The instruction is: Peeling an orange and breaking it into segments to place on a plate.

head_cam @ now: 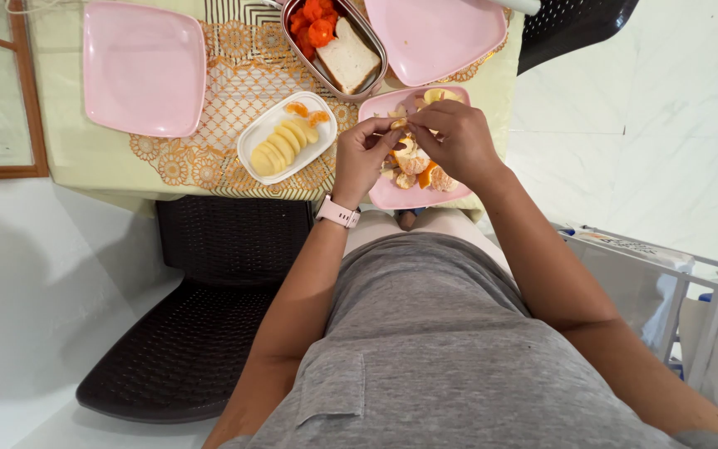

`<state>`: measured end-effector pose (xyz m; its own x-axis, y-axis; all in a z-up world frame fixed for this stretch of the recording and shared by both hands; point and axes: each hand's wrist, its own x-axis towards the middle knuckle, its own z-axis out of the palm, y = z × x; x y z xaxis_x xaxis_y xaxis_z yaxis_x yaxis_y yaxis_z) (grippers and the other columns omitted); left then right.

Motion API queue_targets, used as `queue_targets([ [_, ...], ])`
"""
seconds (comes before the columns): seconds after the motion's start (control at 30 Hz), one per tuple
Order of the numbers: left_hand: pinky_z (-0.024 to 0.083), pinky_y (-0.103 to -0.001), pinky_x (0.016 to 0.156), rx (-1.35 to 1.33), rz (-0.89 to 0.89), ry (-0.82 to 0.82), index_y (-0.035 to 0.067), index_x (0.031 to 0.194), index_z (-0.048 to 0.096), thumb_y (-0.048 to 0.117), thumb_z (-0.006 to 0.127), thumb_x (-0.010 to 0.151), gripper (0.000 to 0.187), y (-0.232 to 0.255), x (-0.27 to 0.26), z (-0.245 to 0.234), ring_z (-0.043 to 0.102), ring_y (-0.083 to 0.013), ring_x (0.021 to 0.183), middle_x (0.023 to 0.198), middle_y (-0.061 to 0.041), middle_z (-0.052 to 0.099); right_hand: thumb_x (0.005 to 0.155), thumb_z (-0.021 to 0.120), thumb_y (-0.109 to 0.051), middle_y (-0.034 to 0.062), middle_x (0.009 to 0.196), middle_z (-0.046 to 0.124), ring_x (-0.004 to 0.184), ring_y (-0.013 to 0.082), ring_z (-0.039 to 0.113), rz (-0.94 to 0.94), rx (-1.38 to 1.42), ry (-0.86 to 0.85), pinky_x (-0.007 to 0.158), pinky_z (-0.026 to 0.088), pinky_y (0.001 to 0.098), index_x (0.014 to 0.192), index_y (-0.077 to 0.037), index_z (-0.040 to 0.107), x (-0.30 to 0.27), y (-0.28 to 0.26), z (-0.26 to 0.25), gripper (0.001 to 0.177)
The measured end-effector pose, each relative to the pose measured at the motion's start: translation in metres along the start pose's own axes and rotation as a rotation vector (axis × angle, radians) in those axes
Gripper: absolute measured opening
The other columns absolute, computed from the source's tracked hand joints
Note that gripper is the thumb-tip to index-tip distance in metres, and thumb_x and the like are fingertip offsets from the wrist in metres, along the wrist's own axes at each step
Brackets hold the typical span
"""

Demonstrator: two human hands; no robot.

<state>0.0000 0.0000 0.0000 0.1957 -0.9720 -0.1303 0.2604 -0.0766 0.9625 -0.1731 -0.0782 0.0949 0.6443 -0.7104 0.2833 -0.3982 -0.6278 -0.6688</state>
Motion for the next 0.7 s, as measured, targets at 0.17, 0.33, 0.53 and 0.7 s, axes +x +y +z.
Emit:
queue_targets([
  [0.17,0.059,-0.021,0.070,0.077,0.029,0.021,0.000,0.113,0.074,0.010,0.072,0.099,0.018,0.004,-0.003,0.004,0.075,-0.0100,0.086,0.097,-0.004,0.078,0.091,0.078,-0.004,0.0102,0.087,0.072,0.072,0.0211,0.068,0.044,0.031,0.020,0.065,0.056,0.0332,0.098,-0.003,0.076,-0.004,0.011,0.008,0.007],
  [0.33,0.056,-0.022,0.067,-0.203,-0.169,0.038,0.003,0.116,0.073,0.014,0.072,0.098,0.022,-0.005,-0.003,-0.003,0.075,-0.0116,0.087,0.101,-0.003,0.078,0.104,0.067,-0.007,0.0046,0.090,0.074,0.081,0.0095,0.071,0.454,0.618,0.004,0.075,0.062,0.0276,0.106,-0.004,0.074,-0.018,0.041,0.027,0.007],
  [0.53,0.057,-0.023,0.070,-0.125,-0.152,0.016,0.004,0.118,0.074,0.019,0.072,0.100,0.023,-0.016,-0.006,-0.007,0.076,-0.0118,0.092,0.103,-0.004,0.079,0.095,0.077,-0.003,0.0082,0.098,0.070,0.082,0.0114,0.065,0.228,0.360,-0.023,0.064,0.053,0.0275,0.106,0.005,0.073,-0.011,0.025,0.029,0.014],
  [0.7,0.052,-0.022,0.069,-0.355,-0.281,0.071,0.008,0.117,0.072,0.017,0.073,0.098,0.021,-0.032,-0.008,-0.021,0.074,-0.0106,0.091,0.102,-0.001,0.077,0.101,0.071,-0.003,0.0049,0.088,0.069,0.079,0.0085,0.062,0.415,0.455,-0.011,0.067,0.050,0.0249,0.103,0.002,0.068,-0.012,0.041,0.064,0.006],
])
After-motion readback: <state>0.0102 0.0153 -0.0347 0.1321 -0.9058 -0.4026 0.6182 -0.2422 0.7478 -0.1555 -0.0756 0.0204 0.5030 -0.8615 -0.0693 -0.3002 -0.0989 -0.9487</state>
